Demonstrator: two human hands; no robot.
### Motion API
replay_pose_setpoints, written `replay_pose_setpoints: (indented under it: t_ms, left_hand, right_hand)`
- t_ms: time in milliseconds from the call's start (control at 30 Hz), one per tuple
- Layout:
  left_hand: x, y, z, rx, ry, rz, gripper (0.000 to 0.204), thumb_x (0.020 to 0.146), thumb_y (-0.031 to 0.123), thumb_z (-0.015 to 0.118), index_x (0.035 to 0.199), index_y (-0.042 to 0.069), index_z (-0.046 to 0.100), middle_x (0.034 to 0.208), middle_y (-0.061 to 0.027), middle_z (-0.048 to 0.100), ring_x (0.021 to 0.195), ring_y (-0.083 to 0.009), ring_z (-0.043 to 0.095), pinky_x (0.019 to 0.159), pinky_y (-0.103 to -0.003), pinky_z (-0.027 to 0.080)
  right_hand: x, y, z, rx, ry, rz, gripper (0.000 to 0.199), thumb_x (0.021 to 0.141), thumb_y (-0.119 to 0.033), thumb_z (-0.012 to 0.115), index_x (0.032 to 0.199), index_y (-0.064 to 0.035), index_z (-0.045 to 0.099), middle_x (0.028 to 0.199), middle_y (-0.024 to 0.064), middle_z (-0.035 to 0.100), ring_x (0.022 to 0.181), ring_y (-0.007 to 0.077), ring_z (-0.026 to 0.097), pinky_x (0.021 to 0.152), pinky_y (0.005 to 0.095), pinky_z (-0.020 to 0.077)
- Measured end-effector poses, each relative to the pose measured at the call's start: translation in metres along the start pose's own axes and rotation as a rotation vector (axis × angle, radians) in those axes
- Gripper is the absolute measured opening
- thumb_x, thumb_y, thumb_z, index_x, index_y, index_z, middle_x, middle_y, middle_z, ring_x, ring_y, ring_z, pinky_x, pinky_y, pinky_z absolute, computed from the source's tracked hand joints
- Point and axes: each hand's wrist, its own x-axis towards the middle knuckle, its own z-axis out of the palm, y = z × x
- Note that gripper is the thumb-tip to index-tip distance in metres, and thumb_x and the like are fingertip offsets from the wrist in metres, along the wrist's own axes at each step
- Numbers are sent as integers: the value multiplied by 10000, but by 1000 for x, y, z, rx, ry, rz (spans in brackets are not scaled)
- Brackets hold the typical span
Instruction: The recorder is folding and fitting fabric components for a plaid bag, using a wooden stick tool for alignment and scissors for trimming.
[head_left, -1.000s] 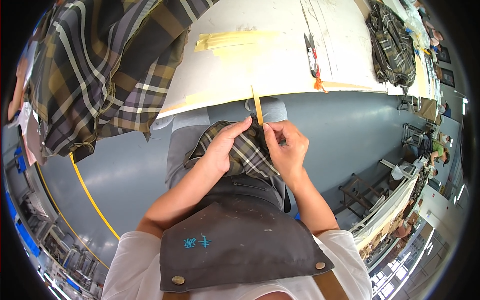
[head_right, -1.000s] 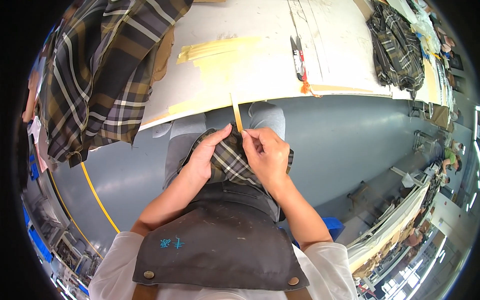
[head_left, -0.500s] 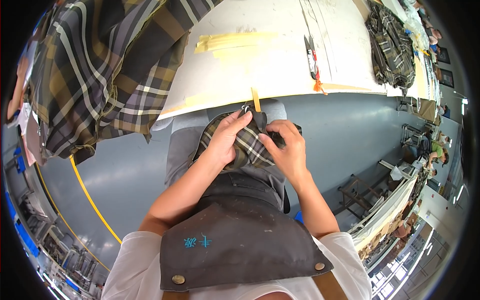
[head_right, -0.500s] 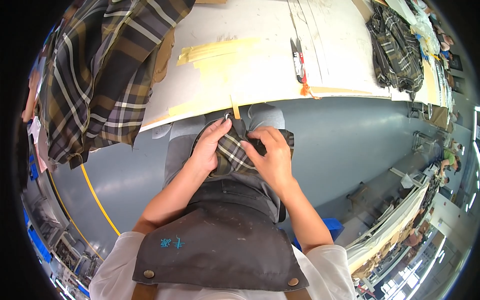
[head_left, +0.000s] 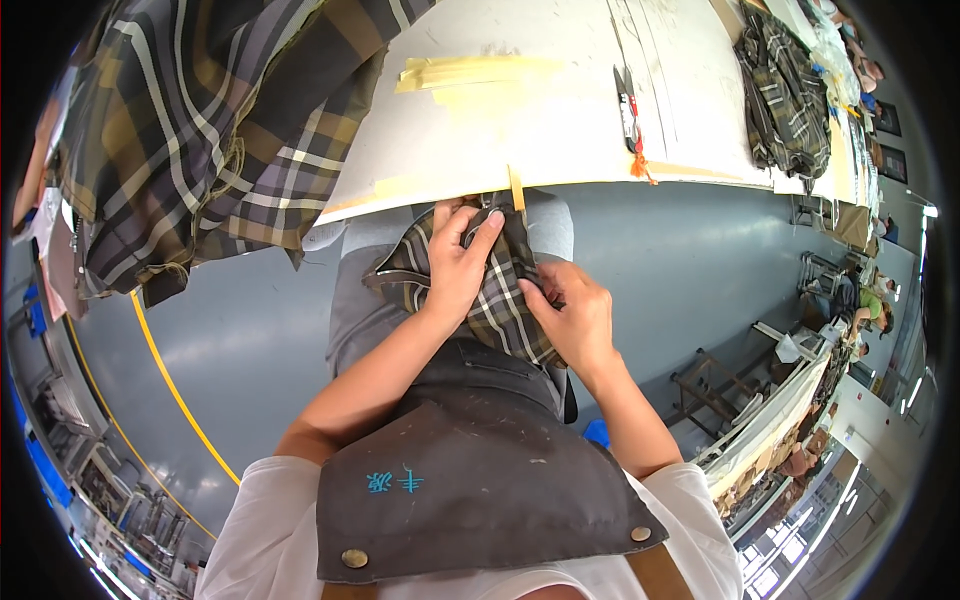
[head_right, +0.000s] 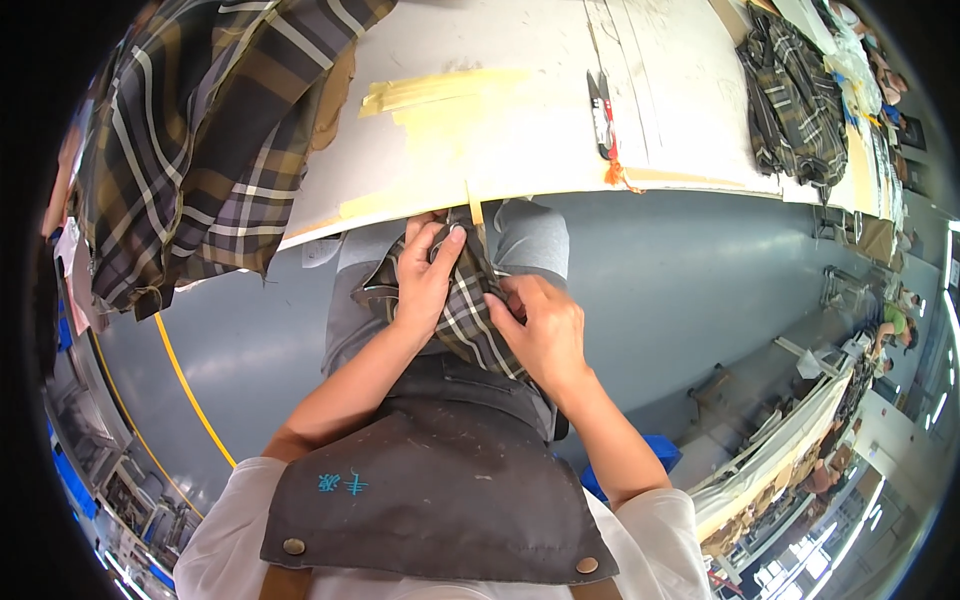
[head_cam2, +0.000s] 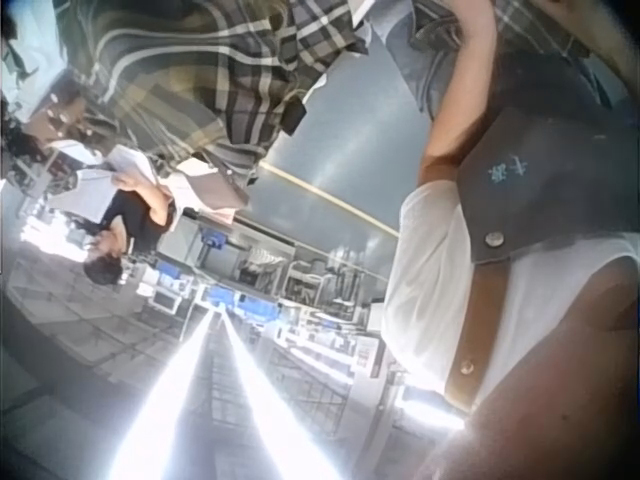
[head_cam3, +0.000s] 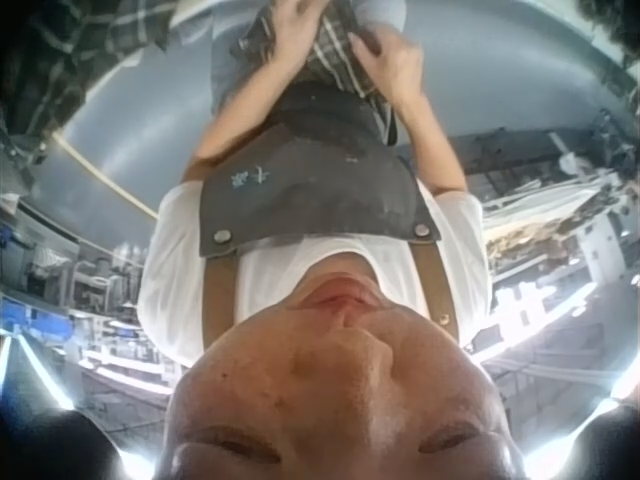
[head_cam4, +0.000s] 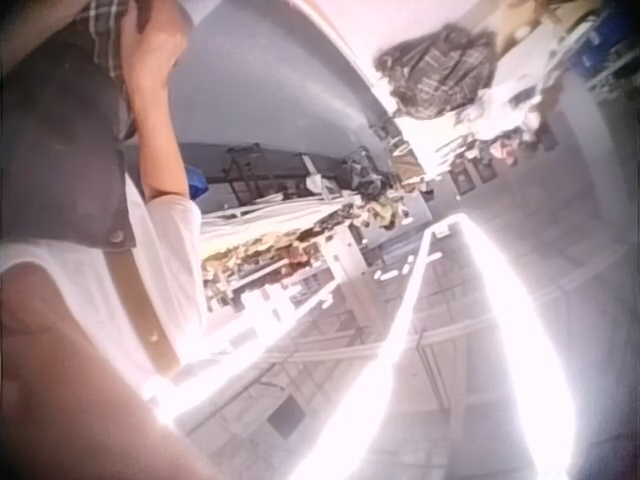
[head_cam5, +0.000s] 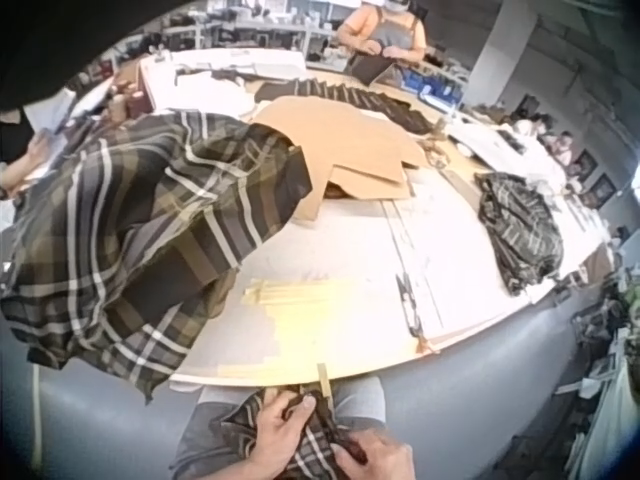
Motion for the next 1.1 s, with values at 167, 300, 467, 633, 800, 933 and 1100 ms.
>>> replay_pose_setpoints:
  t_ms: [167,300,467,633,800,933,1100]
  left_hand:
    - [10,10,8,-176,-72,-273,207,888,181,546,829,-14,585,905,-35,567,829,-111,521,772,-231,398]
    - [17,1,5,-569,-232,-426,281,893,243,531,1067,23,529,897,-58,604,765,-97,554,732,-238,451]
    - [23,-8,-13,-481,-619,-415,303,848,216,603,1083,29,563,961,-40,610,823,-107,582,740,-252,486]
    - [23,2,2,-571,-307,-498,267,878,311,554,917,47,555,812,-65,585,742,-155,571,680,-263,476]
    - [12,2,14,-644,-176,-486,240,914,296,494,865,62,511,666,-63,520,594,-156,510,563,-282,443]
    - [10,2,20,-708,-194,-442,209,921,263,487,916,54,496,615,-32,444,535,-137,435,479,-261,366]
    - [7,4,19,-661,-136,-468,181,914,247,507,948,70,528,653,-2,482,553,-100,452,486,-247,380]
  right_hand:
    - [-2,-4,-5,0,22,-47,107,750,-74,646,728,-19,557,643,103,560,513,276,533,461,350,412]
    - [6,-15,-9,8,16,1,118,778,-78,621,714,-12,547,610,119,545,486,289,516,448,357,396]
    - [2,-10,-10,-62,-3,-1,162,801,-85,603,676,-11,531,572,120,529,458,295,497,432,363,381]
    - [4,-10,-8,-38,8,-31,207,803,-98,602,638,-18,507,572,109,524,471,295,503,432,366,379]
    - [4,-7,4,-103,-45,-173,228,784,-103,613,611,-32,483,554,99,496,476,290,499,448,371,388]
    - [14,-13,5,-99,-140,-308,195,782,-89,604,621,-42,504,555,98,491,475,289,490,456,368,393]
    - [34,-4,-4,280,-43,-62,82,823,-67,576,794,9,586,583,75,566,469,166,531,452,264,423]
